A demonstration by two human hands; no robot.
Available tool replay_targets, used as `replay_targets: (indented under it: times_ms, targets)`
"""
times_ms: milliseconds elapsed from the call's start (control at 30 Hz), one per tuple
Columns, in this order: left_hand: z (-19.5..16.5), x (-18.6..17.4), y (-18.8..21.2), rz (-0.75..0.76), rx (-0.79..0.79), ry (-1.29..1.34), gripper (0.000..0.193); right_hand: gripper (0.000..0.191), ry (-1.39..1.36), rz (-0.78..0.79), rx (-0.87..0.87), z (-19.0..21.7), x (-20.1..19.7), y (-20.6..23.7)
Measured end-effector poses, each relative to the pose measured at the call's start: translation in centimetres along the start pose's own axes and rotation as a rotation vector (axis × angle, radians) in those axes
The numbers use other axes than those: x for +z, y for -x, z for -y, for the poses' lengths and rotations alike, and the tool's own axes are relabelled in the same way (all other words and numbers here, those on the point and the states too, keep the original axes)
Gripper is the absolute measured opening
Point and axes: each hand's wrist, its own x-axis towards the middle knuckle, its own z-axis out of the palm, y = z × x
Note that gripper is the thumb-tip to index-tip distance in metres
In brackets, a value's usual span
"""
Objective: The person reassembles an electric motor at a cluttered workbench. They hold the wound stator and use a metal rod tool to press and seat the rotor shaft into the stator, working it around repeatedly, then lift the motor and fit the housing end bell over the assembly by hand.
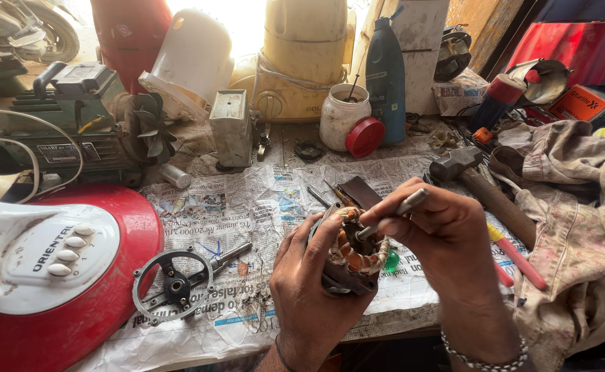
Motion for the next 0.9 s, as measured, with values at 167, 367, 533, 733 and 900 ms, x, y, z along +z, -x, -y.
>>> replay_targets:
  times_ms: [167,367,533,733,900]
  targets:
    - [-0.1,0.0,0.0,-0.006,0.002,0.002,0.09,0.036,-0.103,-0.05,0.042,-0.1,0.1,-0.2]
    - [0.1,-0.1,0.0,-0.006,0.006,-0.005,0.09,0.016,-0.029,0.011,0.058,-0.1,-0.6,0.2]
    - [-0.1,0.0,0.0,-0.001,0.015,0.014,0.089,0.029,-0.005,-0.01,-0.003,-0.6,-0.6,0.3]
    - [0.1,0.0,0.0,-0.003,-0.008,-0.011,0.09,0.026,-0.025,0.01,0.147,0.4,-1.1,0.2]
    - [0.0,0.0,0.1,-0.001,-0.006,-0.003,0.09,0.026,0.056,-0.025,-0.012,0.2,-0.5,0.0]
